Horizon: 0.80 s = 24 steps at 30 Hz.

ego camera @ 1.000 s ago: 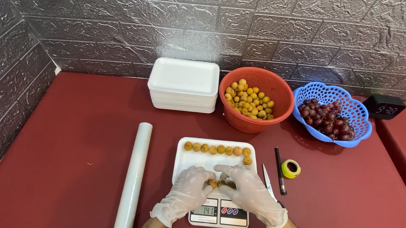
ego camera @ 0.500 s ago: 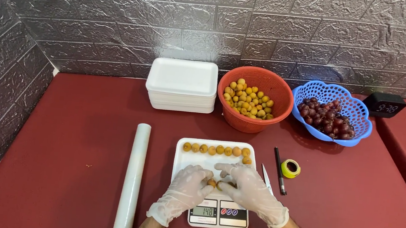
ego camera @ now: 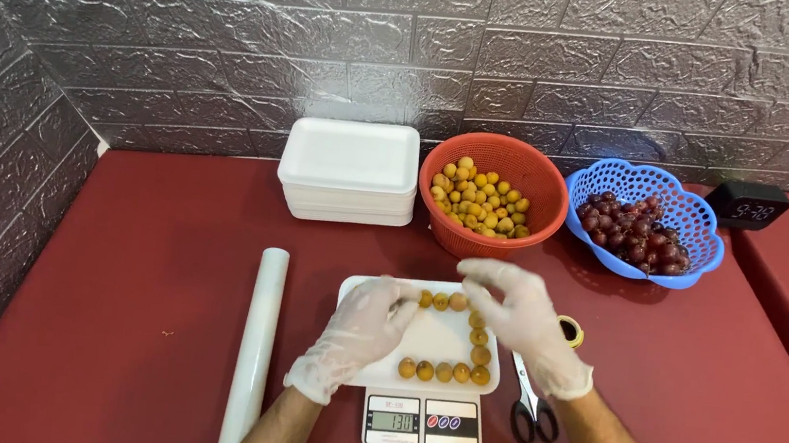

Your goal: A person wearing gloves picks small yellow fruits from a bowl and arranges them neatly on a white tray, occasionally using a digital scale to check the weight.

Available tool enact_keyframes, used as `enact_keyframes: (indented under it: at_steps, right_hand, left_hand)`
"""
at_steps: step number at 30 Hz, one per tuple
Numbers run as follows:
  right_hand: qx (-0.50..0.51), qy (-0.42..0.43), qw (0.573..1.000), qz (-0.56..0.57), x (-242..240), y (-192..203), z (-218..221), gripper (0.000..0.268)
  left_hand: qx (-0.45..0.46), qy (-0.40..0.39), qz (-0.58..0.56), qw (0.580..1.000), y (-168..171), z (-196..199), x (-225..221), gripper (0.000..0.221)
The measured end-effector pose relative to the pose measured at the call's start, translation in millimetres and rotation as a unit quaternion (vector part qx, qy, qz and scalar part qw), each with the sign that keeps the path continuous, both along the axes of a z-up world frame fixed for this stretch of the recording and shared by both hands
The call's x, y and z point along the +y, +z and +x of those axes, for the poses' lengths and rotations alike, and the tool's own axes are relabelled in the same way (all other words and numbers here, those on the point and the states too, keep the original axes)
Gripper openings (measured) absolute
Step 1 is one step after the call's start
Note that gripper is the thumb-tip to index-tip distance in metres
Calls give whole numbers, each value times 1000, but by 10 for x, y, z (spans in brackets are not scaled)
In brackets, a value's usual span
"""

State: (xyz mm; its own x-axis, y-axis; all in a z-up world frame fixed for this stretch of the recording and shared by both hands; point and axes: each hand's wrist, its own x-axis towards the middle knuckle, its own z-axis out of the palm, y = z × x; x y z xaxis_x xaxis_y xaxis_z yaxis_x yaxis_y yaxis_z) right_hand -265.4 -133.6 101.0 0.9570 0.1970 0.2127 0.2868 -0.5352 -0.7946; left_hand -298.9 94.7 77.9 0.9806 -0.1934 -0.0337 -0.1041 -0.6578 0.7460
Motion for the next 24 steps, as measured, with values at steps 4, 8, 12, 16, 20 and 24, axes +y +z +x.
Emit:
enact_keyframes:
  at_steps: [4,8,12,16,20,24]
  right_hand:
    - [-31,-53,998,16,-86,90,404,25]
    - [-17,-101,993,-53,-211,-21,959,22]
    - [25,-108,977,-184,-202,-208,1495,25]
    - [51,-102,960,-257,-164,-469,1945,25]
    - [92,-85,943,-308,-102,-569,2128,30]
    - [119,-48,946,-299,-62,-654,2258,37]
  left_hand:
    - [-31,13,-4,999,257,360,-155,23]
    - [-37,28,-26,999,131,1010,-373,22]
    - [-43,51,-36,997,213,1431,-593,26]
    - [-35,67,28,997,-87,2077,-773,26]
    - [-30,57,-6,998,-193,2322,-939,27]
    - [33,33,-3,999,-190,2355,-986,30]
